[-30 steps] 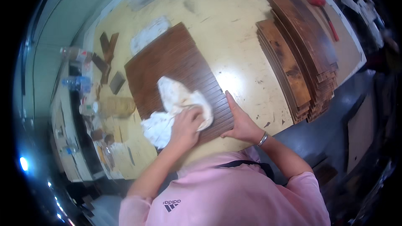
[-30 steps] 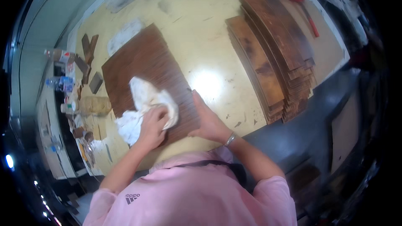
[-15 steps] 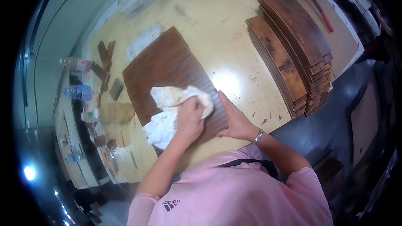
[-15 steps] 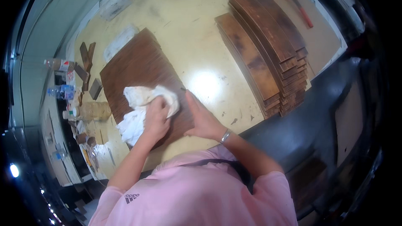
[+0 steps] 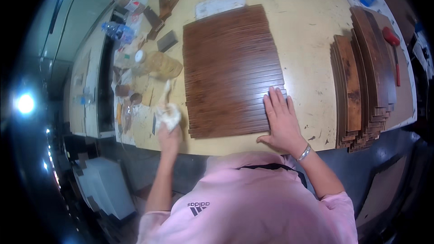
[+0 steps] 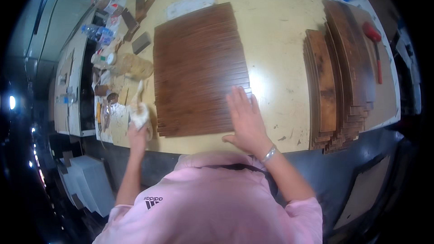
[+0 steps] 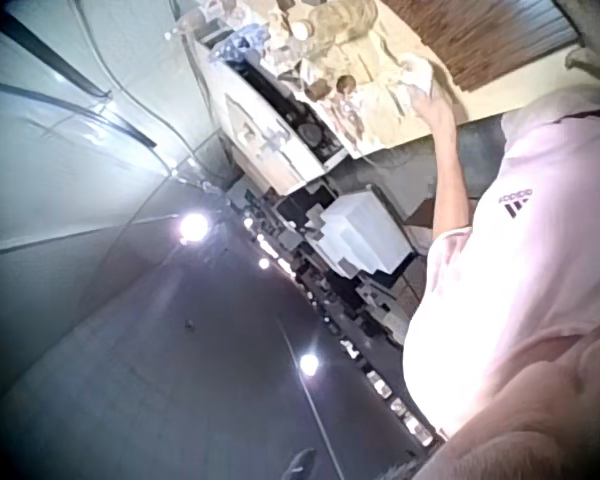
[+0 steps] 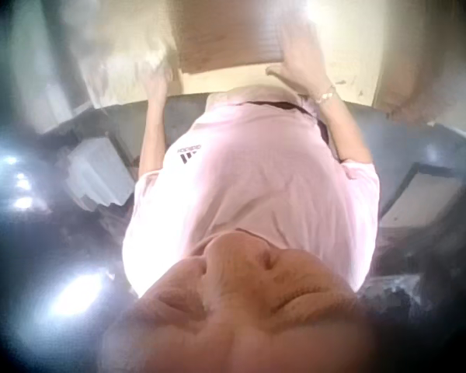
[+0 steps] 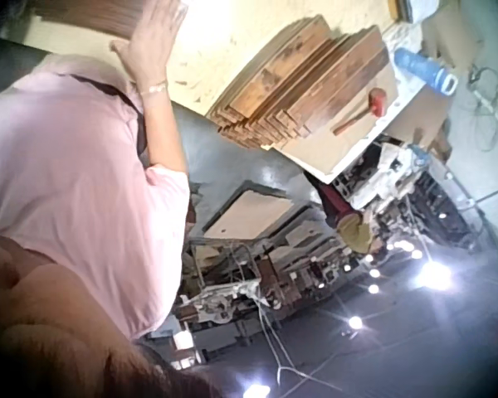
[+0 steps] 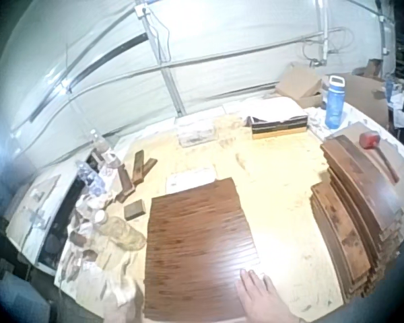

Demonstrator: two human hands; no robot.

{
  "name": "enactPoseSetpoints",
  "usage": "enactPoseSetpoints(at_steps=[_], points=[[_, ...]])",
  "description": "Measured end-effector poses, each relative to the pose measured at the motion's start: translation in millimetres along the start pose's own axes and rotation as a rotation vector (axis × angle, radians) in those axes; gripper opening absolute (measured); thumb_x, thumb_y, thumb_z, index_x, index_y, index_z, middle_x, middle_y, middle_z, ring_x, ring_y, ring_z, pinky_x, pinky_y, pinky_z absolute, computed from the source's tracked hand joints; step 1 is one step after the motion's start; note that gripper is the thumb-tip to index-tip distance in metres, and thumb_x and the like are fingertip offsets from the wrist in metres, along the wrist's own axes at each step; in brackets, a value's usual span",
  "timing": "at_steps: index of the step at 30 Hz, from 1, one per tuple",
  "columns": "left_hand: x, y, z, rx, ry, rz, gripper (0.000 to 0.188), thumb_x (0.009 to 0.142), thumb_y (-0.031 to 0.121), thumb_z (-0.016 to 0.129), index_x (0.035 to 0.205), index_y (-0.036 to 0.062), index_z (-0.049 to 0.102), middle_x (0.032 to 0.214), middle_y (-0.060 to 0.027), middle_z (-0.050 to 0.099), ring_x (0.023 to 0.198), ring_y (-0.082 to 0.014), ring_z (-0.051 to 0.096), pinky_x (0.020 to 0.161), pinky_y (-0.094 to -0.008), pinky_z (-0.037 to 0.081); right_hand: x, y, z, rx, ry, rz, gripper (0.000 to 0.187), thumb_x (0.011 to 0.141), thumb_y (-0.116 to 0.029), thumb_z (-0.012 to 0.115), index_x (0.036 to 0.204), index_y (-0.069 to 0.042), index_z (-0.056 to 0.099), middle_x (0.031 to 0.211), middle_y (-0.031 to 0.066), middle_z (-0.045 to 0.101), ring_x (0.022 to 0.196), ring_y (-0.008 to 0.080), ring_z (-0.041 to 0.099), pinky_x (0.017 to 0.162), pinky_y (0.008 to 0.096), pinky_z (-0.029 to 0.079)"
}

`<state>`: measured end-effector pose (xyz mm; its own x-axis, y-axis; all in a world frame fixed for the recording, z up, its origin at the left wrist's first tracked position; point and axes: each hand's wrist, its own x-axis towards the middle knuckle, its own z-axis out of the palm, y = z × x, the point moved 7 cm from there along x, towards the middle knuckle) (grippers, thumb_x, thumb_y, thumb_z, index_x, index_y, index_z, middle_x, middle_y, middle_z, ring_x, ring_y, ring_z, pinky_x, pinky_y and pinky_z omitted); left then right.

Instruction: The person applies a liquid from a bottle to a cloth and uses it to wipe and polish the surface of a grooved wooden panel and the edge of a flat wooden plank.

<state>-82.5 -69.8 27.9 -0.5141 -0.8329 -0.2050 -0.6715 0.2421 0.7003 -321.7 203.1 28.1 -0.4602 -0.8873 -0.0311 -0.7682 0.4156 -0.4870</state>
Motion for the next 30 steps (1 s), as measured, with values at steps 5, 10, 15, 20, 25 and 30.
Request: enactPoseSetpoints(at_steps=[5,10,15,20,25,30], points=[[-52,54,84,0.396,-0.031,0.636,0.004,0.082,0.002,0.061,0.084,0.0005,0.063,0.094,-0.0182,0.06,0.089,-0.0375,0.058,0.078,-0.0482,0.044,28,-31,25,-0.025,-0.085,-0.225,0.119,0.067,-0.049,0.086,0.154,0.004,0.026,0.163,0.0236,0.022,0.153,0.0368,0.021,0.123,0.0514,0.02],[-24,-9,-2,0.017,0.224,0.155,0.02,0.085,0.0,0.06,0.103,0.0006,0.069,0.101,-0.0193,0.064,0.098,-0.0408,0.06,0.089,-0.0484,0.046,34,-32,29,-0.11,-0.079,-0.242,0.115,0.072,-0.054,0.081,0.153,0.006,0.026,0.163,0.0226,0.025,0.152,0.0354,0.024,0.123,0.0508,0.022],[-71,33,88,0.408,0.187,0.584,0.012,0.079,0.003,0.062,0.085,-0.0059,0.056,0.088,-0.0209,0.053,0.086,-0.0437,0.052,0.078,-0.0503,0.04,34,-35,35,-0.134,-0.113,-0.255,0.112,0.075,-0.053,0.08,0.152,0.008,0.027,0.162,0.0225,0.025,0.152,0.035,0.024,0.123,0.0506,0.022],[-30,-30,3,0.04,0.291,-0.043,0.016,0.088,0.008,0.062,0.098,-0.002,0.069,0.092,-0.0197,0.064,0.091,-0.0395,0.063,0.081,-0.0497,0.047,34,-33,32,-0.106,-0.138,-0.214,0.109,0.077,-0.049,0.08,0.154,0.006,0.026,0.163,0.0217,0.024,0.153,0.0337,0.021,0.123,0.0502,0.021],[-71,20,74,0.493,0.405,0.423,0.017,0.084,0.017,0.067,0.082,0.0009,0.063,0.088,-0.0141,0.06,0.089,-0.0337,0.059,0.08,-0.0487,0.04,36,-39,32,-0.11,-0.151,-0.227,0.11,0.076,-0.049,0.081,0.154,0.007,0.026,0.164,0.0221,0.022,0.153,0.0343,0.02,0.123,0.051,0.022],[-50,9,42,0.596,0.303,0.421,0.01,0.079,0.012,0.065,0.078,0.0038,0.06,0.086,-0.0113,0.059,0.085,-0.0347,0.056,0.074,-0.047,0.039,36,-34,30,-0.084,-0.125,-0.241,0.11,0.075,-0.048,0.081,0.154,0.006,0.027,0.164,0.0218,0.022,0.153,0.034,0.02,0.122,0.0516,0.024]])
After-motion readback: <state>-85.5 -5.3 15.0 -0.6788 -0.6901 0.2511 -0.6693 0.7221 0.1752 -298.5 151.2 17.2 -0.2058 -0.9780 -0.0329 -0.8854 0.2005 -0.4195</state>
